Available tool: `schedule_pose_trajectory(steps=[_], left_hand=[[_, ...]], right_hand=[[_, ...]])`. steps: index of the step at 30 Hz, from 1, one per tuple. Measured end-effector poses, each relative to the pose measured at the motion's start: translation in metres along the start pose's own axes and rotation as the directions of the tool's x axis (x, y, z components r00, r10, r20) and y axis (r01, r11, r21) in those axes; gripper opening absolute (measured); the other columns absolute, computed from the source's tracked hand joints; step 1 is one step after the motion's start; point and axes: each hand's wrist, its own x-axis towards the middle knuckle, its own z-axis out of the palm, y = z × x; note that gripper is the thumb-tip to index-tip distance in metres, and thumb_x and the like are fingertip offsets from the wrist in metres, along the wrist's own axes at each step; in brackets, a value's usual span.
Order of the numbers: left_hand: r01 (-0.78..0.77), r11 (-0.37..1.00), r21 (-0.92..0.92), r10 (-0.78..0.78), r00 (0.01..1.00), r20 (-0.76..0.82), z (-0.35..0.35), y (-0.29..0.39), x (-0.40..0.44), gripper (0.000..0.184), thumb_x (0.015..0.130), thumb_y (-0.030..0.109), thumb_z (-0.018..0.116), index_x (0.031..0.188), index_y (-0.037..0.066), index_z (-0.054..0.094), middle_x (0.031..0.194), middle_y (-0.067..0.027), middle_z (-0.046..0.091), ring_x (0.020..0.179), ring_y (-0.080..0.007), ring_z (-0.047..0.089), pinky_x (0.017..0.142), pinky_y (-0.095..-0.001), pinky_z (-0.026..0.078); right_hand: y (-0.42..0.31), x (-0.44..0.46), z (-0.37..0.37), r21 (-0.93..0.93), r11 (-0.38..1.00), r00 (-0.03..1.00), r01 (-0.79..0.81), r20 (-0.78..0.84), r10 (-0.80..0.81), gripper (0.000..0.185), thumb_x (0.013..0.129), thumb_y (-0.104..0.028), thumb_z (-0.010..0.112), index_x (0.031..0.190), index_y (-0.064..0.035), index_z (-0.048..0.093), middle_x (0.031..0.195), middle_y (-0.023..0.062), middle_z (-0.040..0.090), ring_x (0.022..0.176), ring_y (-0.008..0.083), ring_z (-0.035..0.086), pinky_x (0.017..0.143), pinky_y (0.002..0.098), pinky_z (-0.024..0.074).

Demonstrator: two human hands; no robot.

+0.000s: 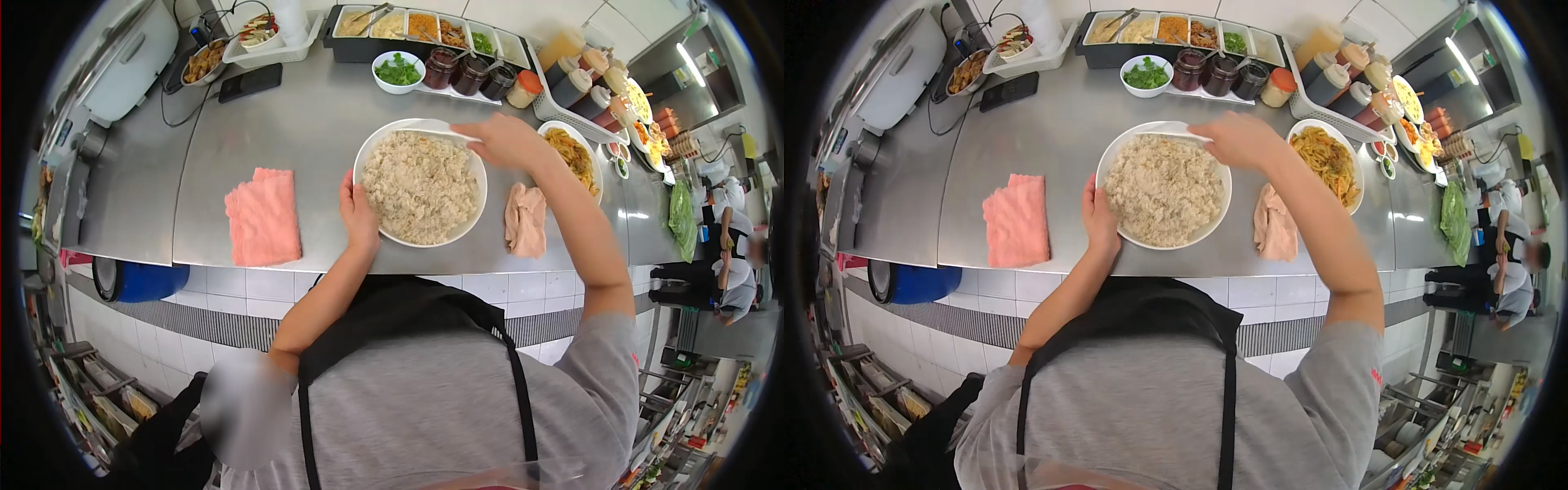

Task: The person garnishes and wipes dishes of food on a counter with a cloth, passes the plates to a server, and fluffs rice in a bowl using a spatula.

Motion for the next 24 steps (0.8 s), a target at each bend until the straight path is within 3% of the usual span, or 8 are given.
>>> schedule_pose_trajectory(steps=[4,7,9,11,12,14,17,24], left_hand=[[-0.044,0.999,0.011,0.043,0.999,0.023,-0.002,-0.003,0.002,0.037,0.092,0.013,0.032,0.126,-0.002,0.032,0.119,-0.0133,0.044,0.106,-0.0173,0.045,0.09,-0.0291,0.037],[-0.01,0.999,-0.035,0.01,1.0,0.021,-0.001,-0.003,-0.001,0.037,0.092,0.014,0.032,0.126,-0.002,0.032,0.119,-0.0131,0.044,0.106,-0.017,0.045,0.09,-0.029,0.037],[0.022,0.998,-0.067,-0.022,1.0,0.007,0.002,0.001,-0.002,0.037,0.092,0.014,0.033,0.126,-0.001,0.032,0.119,-0.013,0.044,0.107,-0.0169,0.045,0.09,-0.0288,0.037],[0.011,0.997,-0.074,-0.013,1.0,-0.024,0.005,0.001,-0.003,0.037,0.092,0.015,0.033,0.126,-0.001,0.032,0.119,-0.0128,0.044,0.106,-0.0166,0.045,0.09,-0.0285,0.037],[0.006,0.997,-0.076,-0.009,0.999,-0.038,0.006,0.001,-0.004,0.037,0.092,0.015,0.033,0.126,-0.001,0.032,0.119,-0.0127,0.044,0.106,-0.0165,0.045,0.089,-0.0283,0.038],[-0.014,0.999,-0.049,0.011,0.999,-0.049,0.007,0.001,-0.005,0.037,0.092,0.015,0.033,0.125,-0.001,0.032,0.119,-0.0123,0.044,0.105,-0.0164,0.045,0.089,-0.0282,0.038],[-0.036,0.998,-0.054,0.033,0.998,-0.046,0.01,0.004,-0.007,0.037,0.092,0.015,0.033,0.125,-0.001,0.033,0.118,-0.0117,0.044,0.105,-0.0164,0.045,0.089,-0.0283,0.038],[-0.05,0.984,-0.174,0.041,0.998,-0.057,0.02,-0.012,-0.005,0.038,0.092,0.012,0.032,0.128,0.0,0.028,0.124,-0.0119,0.04,0.111,-0.0179,0.041,0.092,-0.0297,0.035]], right_hand=[[0.029,0.023,0.002,-0.066,0.981,0.983,0.181,-0.021,-0.183,0.035,0.082,-0.016,0.05,0.117,-0.0173,0.052,0.087,0.014,0.061,0.066,0.0316,0.058,0.066,0.0398,0.0471],[0.017,-0.008,-0.028,0.073,0.977,0.934,-0.198,0.318,0.165,0.035,0.082,-0.014,0.048,0.117,-0.0125,0.052,0.085,0.0136,0.062,0.065,0.03,0.059,0.066,0.0395,0.0472],[0.028,-0.038,0.002,0.051,0.982,0.958,-0.182,0.237,0.165,0.033,0.082,-0.013,0.046,0.114,-0.0073,0.052,0.083,0.0153,0.061,0.066,0.0282,0.06,0.066,0.0394,0.0472],[-0.021,-0.067,-0.007,0.291,0.748,0.783,-0.596,0.416,0.462,0.033,0.082,-0.013,0.044,0.114,-0.007,0.051,0.081,0.0209,0.06,0.068,0.031,0.06,0.065,0.0401,0.0468],[-0.015,-0.082,0.04,-0.048,0.914,0.887,-0.403,0.227,0.403,0.035,0.083,-0.014,0.044,0.116,-0.0054,0.048,0.08,0.0234,0.059,0.068,0.0339,0.059,0.065,0.0419,0.0464],[-0.035,-0.104,0.087,-0.119,0.927,0.935,-0.355,-0.026,0.354,0.038,0.083,-0.016,0.043,0.119,-0.0013,0.042,0.078,0.0261,0.058,0.066,0.0393,0.057,0.064,0.0456,0.0449],[-0.094,-0.097,0.104,0.419,0.741,0.805,-0.525,-0.038,0.592,0.041,0.084,-0.016,0.042,0.119,0.0043,0.038,0.074,0.0251,0.058,0.062,0.0433,0.054,0.062,0.0498,0.0424],[-0.103,-0.087,0.077,0.364,0.794,0.817,-0.486,-0.132,0.561,0.04,0.084,-0.014,0.041,0.119,0.0048,0.039,0.074,0.0232,0.059,0.063,0.0417,0.055,0.061,0.0481,0.0435]])
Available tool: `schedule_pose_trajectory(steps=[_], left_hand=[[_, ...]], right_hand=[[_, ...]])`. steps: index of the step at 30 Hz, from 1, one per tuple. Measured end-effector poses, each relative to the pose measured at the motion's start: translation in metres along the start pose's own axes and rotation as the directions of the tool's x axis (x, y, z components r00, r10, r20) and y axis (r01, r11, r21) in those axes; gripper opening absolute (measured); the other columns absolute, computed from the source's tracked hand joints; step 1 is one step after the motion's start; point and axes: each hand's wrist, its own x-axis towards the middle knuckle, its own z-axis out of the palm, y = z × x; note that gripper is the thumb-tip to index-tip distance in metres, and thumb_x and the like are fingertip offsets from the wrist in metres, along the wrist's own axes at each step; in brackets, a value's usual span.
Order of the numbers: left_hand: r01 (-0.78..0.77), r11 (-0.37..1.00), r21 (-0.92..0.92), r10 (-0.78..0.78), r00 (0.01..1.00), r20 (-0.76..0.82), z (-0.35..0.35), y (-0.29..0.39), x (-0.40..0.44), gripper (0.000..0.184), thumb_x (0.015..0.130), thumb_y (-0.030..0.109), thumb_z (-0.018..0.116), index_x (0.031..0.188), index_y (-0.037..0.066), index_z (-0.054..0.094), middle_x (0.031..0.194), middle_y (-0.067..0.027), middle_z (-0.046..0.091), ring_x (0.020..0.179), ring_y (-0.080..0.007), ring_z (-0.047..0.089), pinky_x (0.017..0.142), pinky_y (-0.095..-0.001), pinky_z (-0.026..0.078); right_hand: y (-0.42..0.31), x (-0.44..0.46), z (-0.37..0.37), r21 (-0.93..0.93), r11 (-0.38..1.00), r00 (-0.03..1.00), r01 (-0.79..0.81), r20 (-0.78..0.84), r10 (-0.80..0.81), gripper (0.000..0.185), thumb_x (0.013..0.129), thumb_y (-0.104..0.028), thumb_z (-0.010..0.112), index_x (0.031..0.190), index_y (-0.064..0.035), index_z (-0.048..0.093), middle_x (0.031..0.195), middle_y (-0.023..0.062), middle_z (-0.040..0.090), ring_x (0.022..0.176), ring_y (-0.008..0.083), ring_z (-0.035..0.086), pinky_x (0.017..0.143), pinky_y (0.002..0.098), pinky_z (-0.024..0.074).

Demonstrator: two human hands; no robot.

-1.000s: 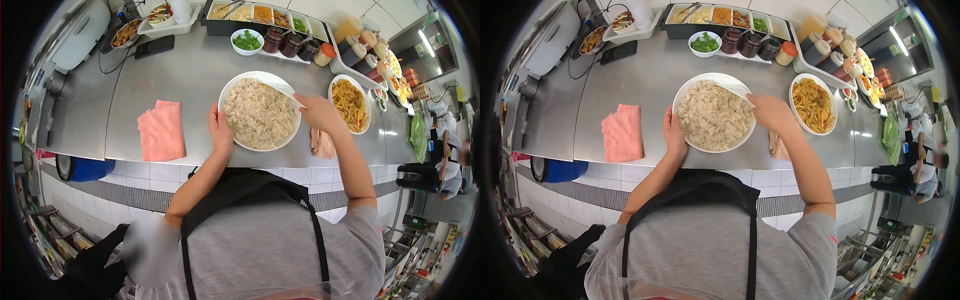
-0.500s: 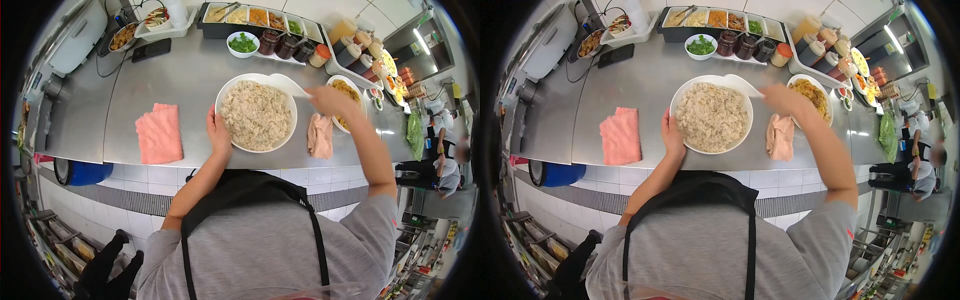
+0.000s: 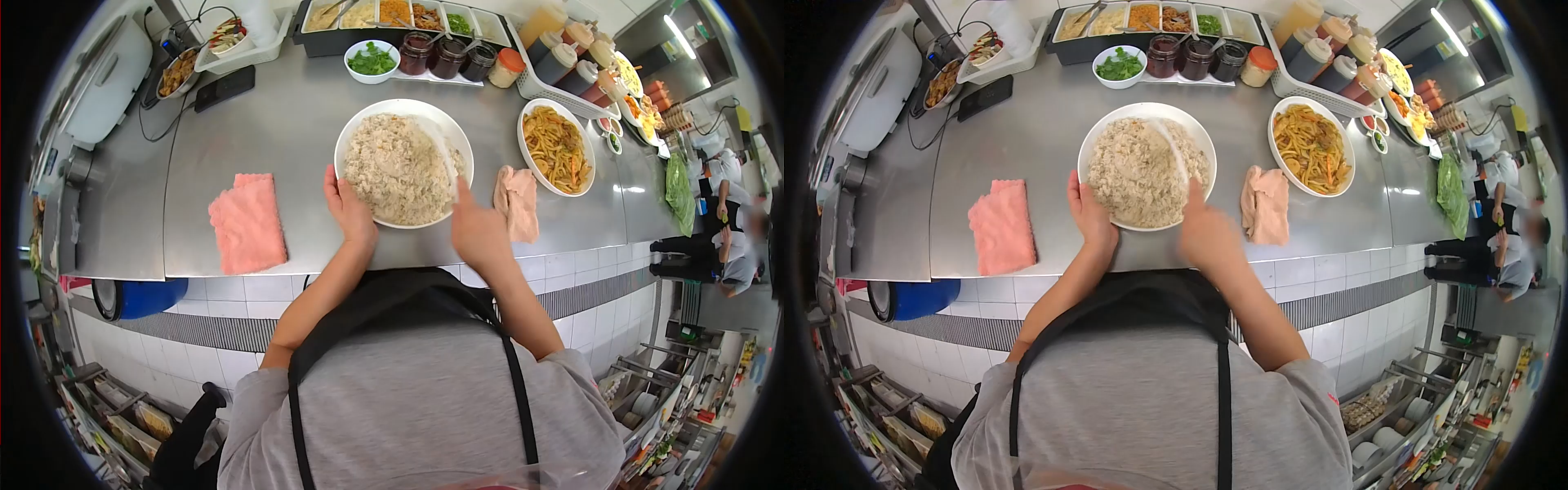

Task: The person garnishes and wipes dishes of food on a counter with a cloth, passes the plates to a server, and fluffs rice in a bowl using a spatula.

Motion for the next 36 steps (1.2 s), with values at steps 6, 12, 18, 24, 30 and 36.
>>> schedule_pose_trajectory(steps=[6,12,18,24,30,36], left_hand=[[0.006,1.0,0.023,-0.005,1.0,-0.017,0.015,-0.007,-0.01,0.043,0.091,0.01,0.031,0.132,0.003,0.021,0.131,-0.0115,0.031,0.117,-0.0207,0.035,0.098,-0.0314,0.029],[0.16,0.974,0.159,-0.178,0.979,0.103,0.002,0.008,-0.021,0.046,0.09,0.009,0.035,0.133,0.007,0.019,0.131,-0.0102,0.029,0.117,-0.0194,0.035,0.098,-0.0309,0.03],[0.3,0.943,0.145,-0.318,0.94,0.124,-0.009,0.025,-0.011,0.044,0.089,0.008,0.04,0.13,0.007,0.025,0.122,-0.0083,0.036,0.112,-0.0168,0.038,0.095,-0.0299,0.034],[0.311,0.931,0.193,-0.343,0.925,0.161,-0.017,0.03,-0.007,0.043,0.088,0.008,0.042,0.128,0.007,0.028,0.122,-0.0076,0.036,0.11,-0.0162,0.04,0.091,-0.0292,0.036],[0.373,0.91,0.181,-0.4,0.905,0.143,-0.033,0.044,-0.01,0.046,0.086,0.009,0.045,0.129,0.004,0.027,0.127,-0.0106,0.037,0.112,-0.0201,0.042,0.096,-0.0344,0.034],[0.398,0.904,0.157,-0.42,0.896,0.144,-0.038,0.045,-0.009,0.041,0.086,0.007,0.046,0.126,0.006,0.033,0.125,-0.008,0.036,0.108,-0.0202,0.043,0.09,-0.0317,0.035]], right_hand=[[0.033,0.006,-0.005,-0.235,0.972,0.996,-0.015,-0.09,-0.006,0.044,0.082,-0.014,0.042,0.119,0.0081,0.037,0.072,0.0222,0.06,0.063,0.041,0.056,0.061,0.0469,0.0445],[-0.017,-0.008,0.03,0.061,0.994,0.984,-0.087,0.164,0.076,0.056,0.081,-0.015,0.041,0.129,0.0076,0.022,0.07,0.026,0.058,0.064,0.0429,0.055,0.061,0.0504,0.0424],[0.0,0.017,-0.018,0.147,0.977,0.989,-0.151,0.017,0.15,0.043,0.082,-0.02,0.043,0.121,-0.0035,0.041,0.065,0.0242,0.057,0.059,0.0414,0.055,0.067,0.0516,0.0409],[0.037,0.048,-0.029,-0.045,0.998,0.997,-0.038,0.067,0.041,0.024,0.081,-0.016,0.047,0.1,-0.0036,0.054,0.055,0.0155,0.057,0.049,0.031,0.055,0.053,0.0396,0.0449],[0.026,0.01,-0.022,0.328,0.944,0.999,-0.03,0.026,0.023,0.032,0.081,-0.011,0.045,0.111,-0.0025,0.05,0.059,0.021,0.057,0.049,0.0355,0.054,0.052,0.0424,0.0466],[0.015,-0.008,-0.011,0.117,0.991,0.981,0.071,-0.19,-0.048,0.033,0.08,-0.012,0.048,0.112,-0.0007,0.05,0.062,0.0187,0.057,0.065,0.0355,0.056,0.07,0.0453,0.0406]])
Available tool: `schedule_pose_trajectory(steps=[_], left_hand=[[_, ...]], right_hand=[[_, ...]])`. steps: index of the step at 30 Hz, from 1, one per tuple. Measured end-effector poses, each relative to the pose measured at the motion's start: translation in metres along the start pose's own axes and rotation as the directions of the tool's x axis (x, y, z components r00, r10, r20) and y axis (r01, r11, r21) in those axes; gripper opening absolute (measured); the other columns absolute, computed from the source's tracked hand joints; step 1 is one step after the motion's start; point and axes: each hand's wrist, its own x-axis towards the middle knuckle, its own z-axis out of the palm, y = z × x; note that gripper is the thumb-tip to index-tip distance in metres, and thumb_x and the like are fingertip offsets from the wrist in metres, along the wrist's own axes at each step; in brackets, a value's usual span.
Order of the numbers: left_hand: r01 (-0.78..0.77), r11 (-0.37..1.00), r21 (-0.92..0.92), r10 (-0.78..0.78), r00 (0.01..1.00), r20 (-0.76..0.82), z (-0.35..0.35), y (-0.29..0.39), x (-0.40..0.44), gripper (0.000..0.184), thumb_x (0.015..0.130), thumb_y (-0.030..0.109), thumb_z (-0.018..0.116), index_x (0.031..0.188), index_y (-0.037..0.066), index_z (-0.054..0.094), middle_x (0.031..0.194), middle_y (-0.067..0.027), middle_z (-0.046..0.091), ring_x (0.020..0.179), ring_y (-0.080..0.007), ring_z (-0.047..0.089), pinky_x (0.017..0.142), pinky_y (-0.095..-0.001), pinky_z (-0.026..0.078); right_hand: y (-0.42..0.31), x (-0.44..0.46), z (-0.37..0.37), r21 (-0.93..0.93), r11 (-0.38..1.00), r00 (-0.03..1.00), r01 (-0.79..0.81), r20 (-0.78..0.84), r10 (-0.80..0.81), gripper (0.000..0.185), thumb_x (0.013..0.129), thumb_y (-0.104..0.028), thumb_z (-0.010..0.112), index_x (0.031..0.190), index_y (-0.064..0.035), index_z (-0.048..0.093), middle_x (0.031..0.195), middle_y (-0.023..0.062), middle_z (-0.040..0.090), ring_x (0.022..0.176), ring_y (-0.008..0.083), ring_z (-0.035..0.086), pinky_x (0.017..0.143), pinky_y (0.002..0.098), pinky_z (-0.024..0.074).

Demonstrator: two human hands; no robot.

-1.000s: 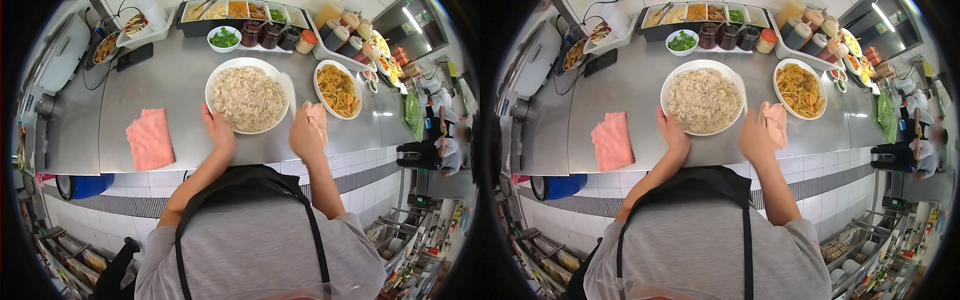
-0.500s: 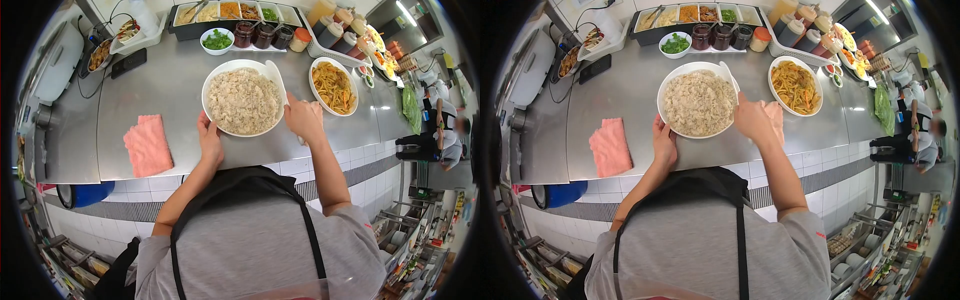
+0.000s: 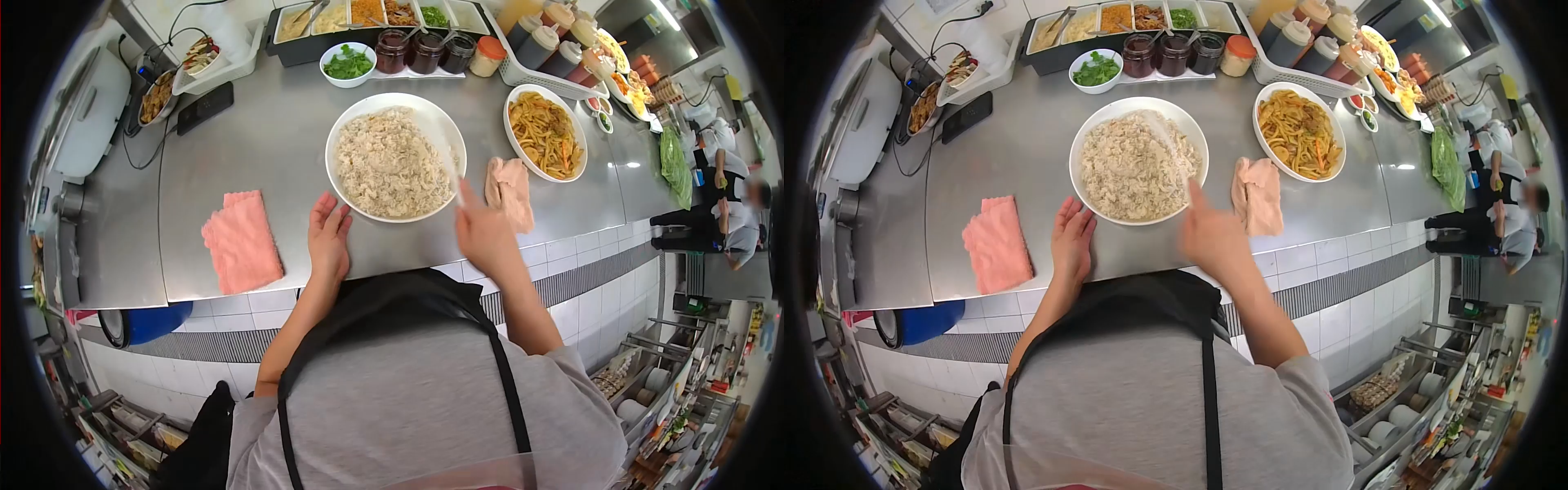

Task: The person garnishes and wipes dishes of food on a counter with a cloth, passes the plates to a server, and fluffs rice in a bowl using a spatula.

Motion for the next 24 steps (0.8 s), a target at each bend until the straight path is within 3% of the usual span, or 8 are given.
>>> schedule_pose_trajectory(steps=[3,7,10,13,16,19,24], left_hand=[[-0.016,0.999,0.037,0.016,1.0,0.013,0.0,0.0,-0.003,0.045,0.087,0.008,0.044,0.129,0.004,0.029,0.129,-0.011,0.036,0.113,-0.0222,0.041,0.096,-0.0349,0.033],[-0.018,0.999,0.05,0.018,1.0,0.017,-0.003,-0.001,-0.001,0.044,0.087,0.008,0.043,0.129,0.004,0.029,0.128,-0.0109,0.036,0.112,-0.0224,0.042,0.096,-0.0351,0.032],[-0.023,0.999,0.046,0.022,1.0,0.01,-0.004,0.0,-0.001,0.044,0.087,0.008,0.043,0.129,0.004,0.029,0.128,-0.0108,0.036,0.112,-0.0226,0.042,0.096,-0.0354,0.032],[-0.017,0.999,0.041,0.017,1.0,0.005,-0.006,-0.001,-0.003,0.044,0.087,0.008,0.043,0.129,0.004,0.029,0.128,-0.011,0.036,0.112,-0.0227,0.042,0.095,-0.0356,0.032],[-0.011,0.999,0.044,0.011,1.0,-0.003,-0.003,0.001,-0.001,0.044,0.087,0.007,0.044,0.129,0.004,0.03,0.127,-0.0112,0.036,0.113,-0.0226,0.042,0.095,-0.0354,0.033],[-0.008,0.999,0.04,0.008,1.0,-0.01,-0.004,0.001,-0.003,0.044,0.086,0.007,0.044,0.128,0.004,0.03,0.127,-0.0108,0.037,0.113,-0.0223,0.042,0.095,-0.035,0.033],[-0.009,1.0,0.02,0.009,1.0,-0.001,-0.005,0.0,-0.001,0.041,0.086,0.006,0.046,0.126,0.005,0.034,0.125,-0.009,0.036,0.109,-0.021,0.042,0.092,-0.033,0.035]], right_hand=[[0.026,0.018,-0.006,-0.11,0.994,0.998,0.027,-0.052,-0.033,0.032,0.08,-0.012,0.048,0.111,-0.0004,0.051,0.059,0.0161,0.057,0.066,0.0325,0.056,0.074,0.0433,0.0393],[0.024,0.041,-0.017,-0.091,0.989,0.968,-0.113,0.214,0.131,0.033,0.081,-0.011,0.047,0.112,-0.0005,0.051,0.056,0.0142,0.056,0.062,0.0294,0.056,0.069,0.0381,0.0427],[0.037,0.025,0.004,0.198,0.967,0.98,-0.159,0.147,0.131,0.035,0.08,-0.011,0.048,0.114,-0.0013,0.05,0.056,0.0155,0.055,0.055,0.0282,0.055,0.06,0.0348,0.0445],[0.008,0.004,-0.003,0.176,0.983,0.994,-0.044,0.102,0.026,0.037,0.08,-0.012,0.048,0.115,0.0008,0.048,0.062,0.0226,0.056,0.057,0.0367,0.056,0.055,0.043,0.0444],[-0.004,-0.005,-0.005,0.211,0.977,0.995,-0.035,0.099,0.014,0.038,0.08,-0.012,0.048,0.116,-0.001,0.047,0.062,0.0224,0.056,0.056,0.0372,0.056,0.054,0.044,0.044],[0.011,0.005,-0.017,0.245,0.958,0.988,-0.153,0.019,0.152,0.038,0.08,-0.011,0.048,0.117,-0.0007,0.046,0.062,0.0221,0.056,0.054,0.0385,0.054,0.053,0.045,0.0436],[0.013,0.006,-0.021,0.222,0.974,0.995,-0.05,0.094,0.03,0.039,0.08,-0.012,0.047,0.119,-0.0028,0.045,0.066,0.0225,0.057,0.058,0.0371,0.056,0.055,0.0454,0.0435]])
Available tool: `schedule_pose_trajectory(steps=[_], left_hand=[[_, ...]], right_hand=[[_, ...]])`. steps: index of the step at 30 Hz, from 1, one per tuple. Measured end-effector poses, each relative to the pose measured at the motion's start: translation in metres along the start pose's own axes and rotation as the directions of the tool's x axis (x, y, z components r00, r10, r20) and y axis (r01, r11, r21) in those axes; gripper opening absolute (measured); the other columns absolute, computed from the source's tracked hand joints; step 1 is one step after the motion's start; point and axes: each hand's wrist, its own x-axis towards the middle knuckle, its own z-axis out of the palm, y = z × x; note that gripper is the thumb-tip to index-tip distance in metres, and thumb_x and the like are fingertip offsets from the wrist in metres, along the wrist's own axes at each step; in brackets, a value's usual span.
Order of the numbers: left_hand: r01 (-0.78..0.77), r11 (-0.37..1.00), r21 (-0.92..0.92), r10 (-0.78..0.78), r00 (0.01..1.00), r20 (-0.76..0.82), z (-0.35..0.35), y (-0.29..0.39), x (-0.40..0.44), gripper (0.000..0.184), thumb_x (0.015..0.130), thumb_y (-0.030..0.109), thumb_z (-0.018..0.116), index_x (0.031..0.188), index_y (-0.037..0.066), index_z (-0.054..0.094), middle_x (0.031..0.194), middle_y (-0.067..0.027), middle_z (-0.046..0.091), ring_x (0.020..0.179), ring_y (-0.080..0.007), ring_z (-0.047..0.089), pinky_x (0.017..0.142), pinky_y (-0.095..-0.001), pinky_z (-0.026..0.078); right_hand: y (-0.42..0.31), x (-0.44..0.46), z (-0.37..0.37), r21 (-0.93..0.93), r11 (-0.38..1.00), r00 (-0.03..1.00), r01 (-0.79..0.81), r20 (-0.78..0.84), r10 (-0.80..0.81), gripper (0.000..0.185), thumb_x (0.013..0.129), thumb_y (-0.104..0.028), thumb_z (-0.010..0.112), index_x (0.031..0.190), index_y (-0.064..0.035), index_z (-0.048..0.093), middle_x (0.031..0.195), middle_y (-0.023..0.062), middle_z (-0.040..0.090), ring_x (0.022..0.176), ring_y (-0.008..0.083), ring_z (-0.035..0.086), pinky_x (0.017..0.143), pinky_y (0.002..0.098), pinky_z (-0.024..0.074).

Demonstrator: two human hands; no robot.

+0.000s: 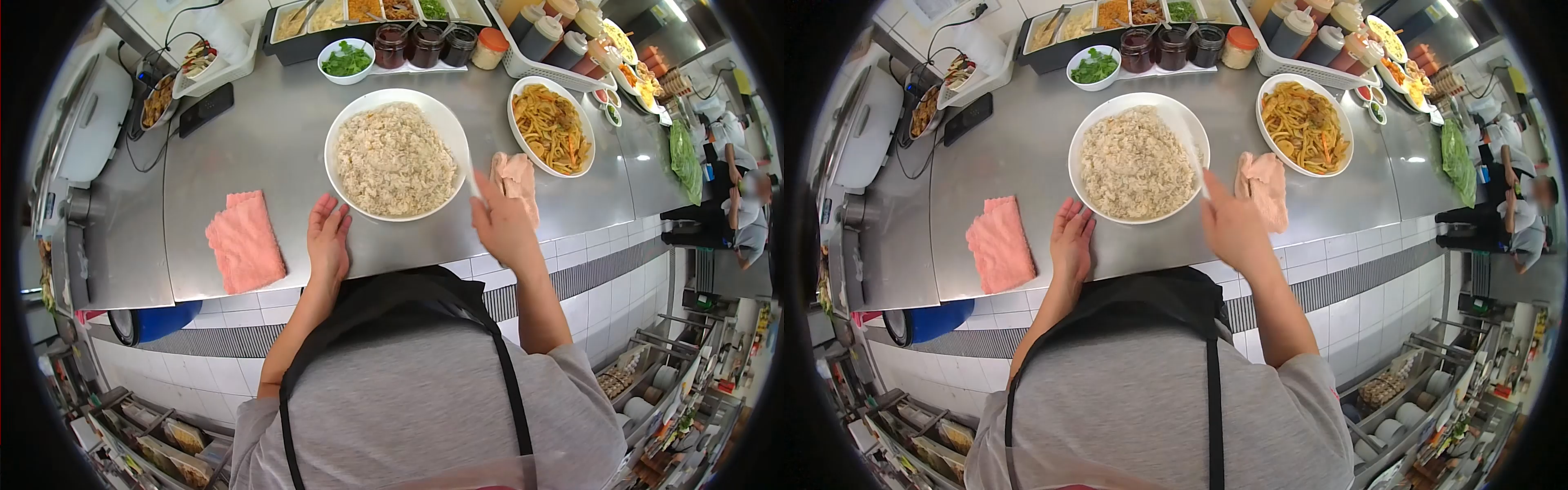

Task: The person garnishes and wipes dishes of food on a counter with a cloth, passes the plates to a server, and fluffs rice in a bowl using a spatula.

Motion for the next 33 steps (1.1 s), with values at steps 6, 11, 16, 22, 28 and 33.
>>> schedule_pose_trajectory(steps=[6,11,16,22,28,33], left_hand=[[0.003,1.0,0.019,-0.003,1.0,-0.023,0.002,0.002,-0.002,0.045,0.085,0.006,0.046,0.127,0.004,0.031,0.124,-0.0108,0.039,0.111,-0.0218,0.044,0.093,-0.0339,0.034],[0.013,0.993,0.114,-0.017,0.999,0.034,0.001,0.003,-0.003,0.05,0.085,0.009,0.05,0.13,0.005,0.028,0.124,-0.0111,0.039,0.109,-0.0202,0.044,0.091,-0.0334,0.037],[-0.05,0.942,0.333,0.032,0.998,0.061,0.025,0.002,0.002,0.064,0.083,0.007,0.053,0.135,0.006,0.016,0.12,-0.0108,0.041,0.099,-0.0165,0.05,0.076,-0.0283,0.045],[-0.088,0.97,0.228,0.07,0.994,0.085,0.032,0.0,0.01,0.064,0.079,-0.003,0.046,0.136,0.009,0.017,0.119,-0.0089,0.043,0.093,-0.0161,0.053,0.069,-0.0269,0.049],[-0.08,0.95,0.303,0.047,0.992,0.116,0.029,0.02,0.026,0.06,0.078,-0.004,0.045,0.133,0.01,0.027,0.114,-0.0073,0.046,0.094,-0.0156,0.053,0.071,-0.0272,0.05],[-0.051,0.89,0.453,-0.024,0.987,0.159,0.009,0.043,0.057,0.057,0.077,0.0,0.046,0.131,0.012,0.033,0.113,-0.0047,0.05,0.095,-0.0144,0.054,0.075,-0.0288,0.049]], right_hand=[[-0.017,-0.016,0.019,-0.013,0.999,0.997,0.049,0.054,-0.048,0.043,0.081,-0.014,0.049,0.123,-0.0092,0.043,0.065,0.0189,0.057,0.058,0.0351,0.056,0.058,0.0448,0.0445],[0.024,0.001,-0.045,-0.23,0.943,0.969,0.239,-0.002,-0.245,0.035,0.079,-0.013,0.051,0.113,-0.019,0.054,0.068,0.0078,0.057,0.06,0.0269,0.057,0.053,0.0382,0.0446],[0.007,0.034,-0.086,-0.594,0.687,0.907,0.417,0.315,-0.278,0.019,0.075,-0.017,0.054,0.09,-0.0198,0.065,0.065,0.0028,0.056,0.061,0.0214,0.059,0.052,0.0334,0.0459],[0.007,0.068,-0.07,-0.635,0.506,0.808,0.583,0.52,-0.277,0.015,0.076,-0.022,0.053,0.082,-0.0217,0.066,0.06,0.002,0.056,0.061,0.021,0.059,0.05,0.0322,0.0456],[0.015,0.118,-0.057,-0.676,0.383,0.776,0.629,0.519,-0.358,0.014,0.077,-0.024,0.055,0.087,-0.0236,0.064,0.064,0.0011,0.057,0.061,0.0196,0.059,0.05,0.0325,0.0452],[-0.012,0.123,-0.049,-0.682,0.433,0.808,0.589,0.504,-0.304,0.018,0.075,-0.018,0.053,0.085,-0.0231,0.067,0.066,0.003,0.06,0.063,0.0213,0.06,0.054,0.0334,0.0477]])
